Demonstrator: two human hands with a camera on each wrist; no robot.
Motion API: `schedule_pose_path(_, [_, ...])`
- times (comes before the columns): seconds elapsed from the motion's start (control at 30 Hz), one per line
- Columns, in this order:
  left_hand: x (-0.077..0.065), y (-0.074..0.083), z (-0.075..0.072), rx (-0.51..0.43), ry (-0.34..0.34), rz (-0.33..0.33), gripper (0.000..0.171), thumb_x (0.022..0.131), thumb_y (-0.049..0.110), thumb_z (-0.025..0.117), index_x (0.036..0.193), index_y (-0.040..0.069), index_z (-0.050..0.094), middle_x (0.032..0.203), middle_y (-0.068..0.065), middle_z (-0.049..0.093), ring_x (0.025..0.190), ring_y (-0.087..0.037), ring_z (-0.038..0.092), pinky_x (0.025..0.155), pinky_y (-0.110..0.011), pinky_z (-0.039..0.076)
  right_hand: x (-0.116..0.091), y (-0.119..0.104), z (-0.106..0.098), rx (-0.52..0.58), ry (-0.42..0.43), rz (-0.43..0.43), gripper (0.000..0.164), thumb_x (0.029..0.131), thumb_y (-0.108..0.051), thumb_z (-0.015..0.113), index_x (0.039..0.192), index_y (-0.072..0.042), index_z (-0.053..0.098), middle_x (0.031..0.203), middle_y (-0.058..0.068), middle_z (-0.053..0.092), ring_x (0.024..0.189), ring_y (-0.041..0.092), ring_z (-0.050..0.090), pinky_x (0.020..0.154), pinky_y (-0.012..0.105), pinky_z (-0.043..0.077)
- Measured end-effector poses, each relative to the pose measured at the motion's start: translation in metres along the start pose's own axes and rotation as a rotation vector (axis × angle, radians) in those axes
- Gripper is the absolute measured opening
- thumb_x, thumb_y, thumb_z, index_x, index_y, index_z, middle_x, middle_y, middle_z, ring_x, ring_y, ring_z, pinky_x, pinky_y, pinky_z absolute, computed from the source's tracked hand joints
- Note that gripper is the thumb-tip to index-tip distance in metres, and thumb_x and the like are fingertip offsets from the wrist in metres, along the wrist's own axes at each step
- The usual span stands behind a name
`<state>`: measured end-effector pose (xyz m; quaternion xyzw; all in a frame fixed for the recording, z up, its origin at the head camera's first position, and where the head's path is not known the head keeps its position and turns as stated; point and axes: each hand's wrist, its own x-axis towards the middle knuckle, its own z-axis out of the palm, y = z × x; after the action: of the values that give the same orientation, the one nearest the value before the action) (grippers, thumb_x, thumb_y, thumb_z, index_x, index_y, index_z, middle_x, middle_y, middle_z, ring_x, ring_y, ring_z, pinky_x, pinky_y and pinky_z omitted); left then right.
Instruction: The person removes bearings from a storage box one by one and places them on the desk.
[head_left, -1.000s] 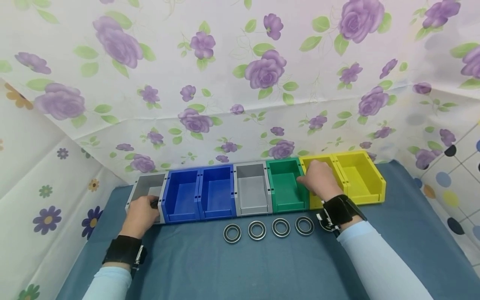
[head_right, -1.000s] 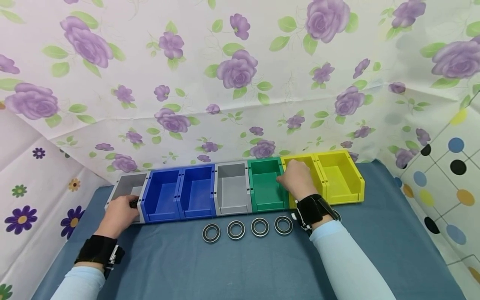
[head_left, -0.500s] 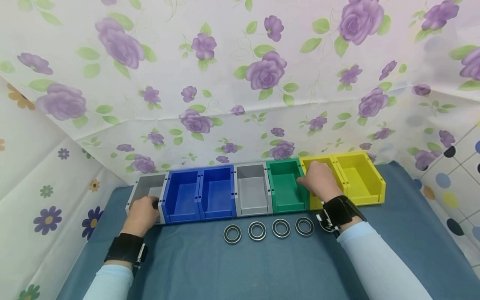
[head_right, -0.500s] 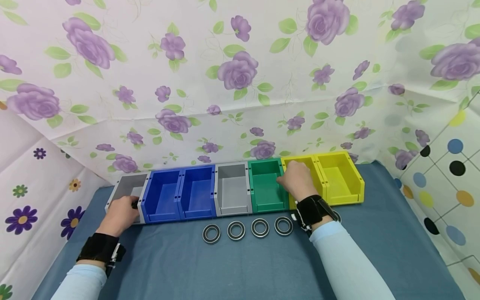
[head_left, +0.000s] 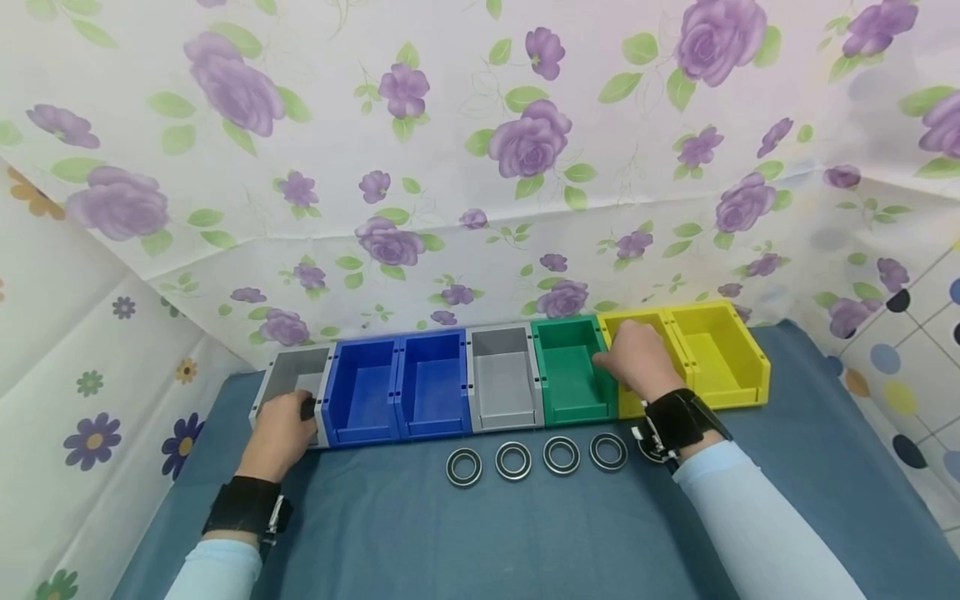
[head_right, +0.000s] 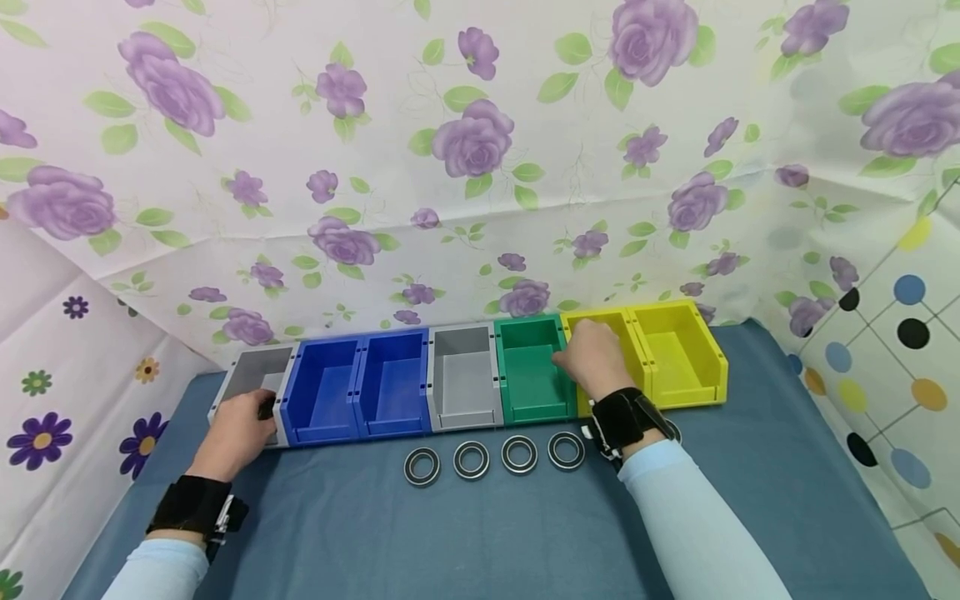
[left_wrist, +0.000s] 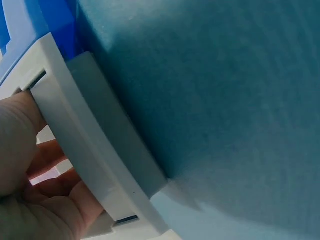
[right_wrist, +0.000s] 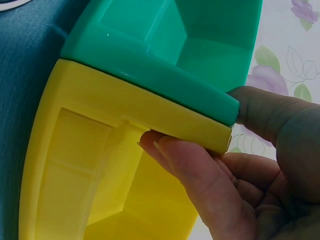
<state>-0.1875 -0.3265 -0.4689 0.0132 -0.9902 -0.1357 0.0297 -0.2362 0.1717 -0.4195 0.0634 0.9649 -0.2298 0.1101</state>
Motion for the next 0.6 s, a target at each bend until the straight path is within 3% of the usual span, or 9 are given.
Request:
schedule_pose_path(0.27, [-0.007,-0.003,0.003,-0.069,0.136,0.006,0.040,0.082,0.008,0.061,0.117,-0.009,0.054,0.106,-0.027,0.056,0.095,-0.038,0.053,0.079,-0.052,0.044,0.000,-0.001,0.000,-0.001,0.003,-0.018,0.031,0.084,-0.032,0.068,0.073,-0.004,0.058,0.061,0.008,0.055,0.051,0.020,0.056,0.047,0.029,0.045])
schedule_pose_path(0.6, [-0.015,0.003,-0.005,-0.122,0.350,0.045,0.043,0.084,0.017,0.067,0.119,-0.003,0.056,0.111,-0.023,0.056,0.103,-0.039,0.050,0.082,-0.052,0.043,0.000,-0.001,0.000,0.000,0.006,-0.017,0.031,0.084,-0.031,0.068,0.074,-0.004,0.058,0.060,0.008,0.055,0.051,0.020,0.056,0.047,0.029,0.045])
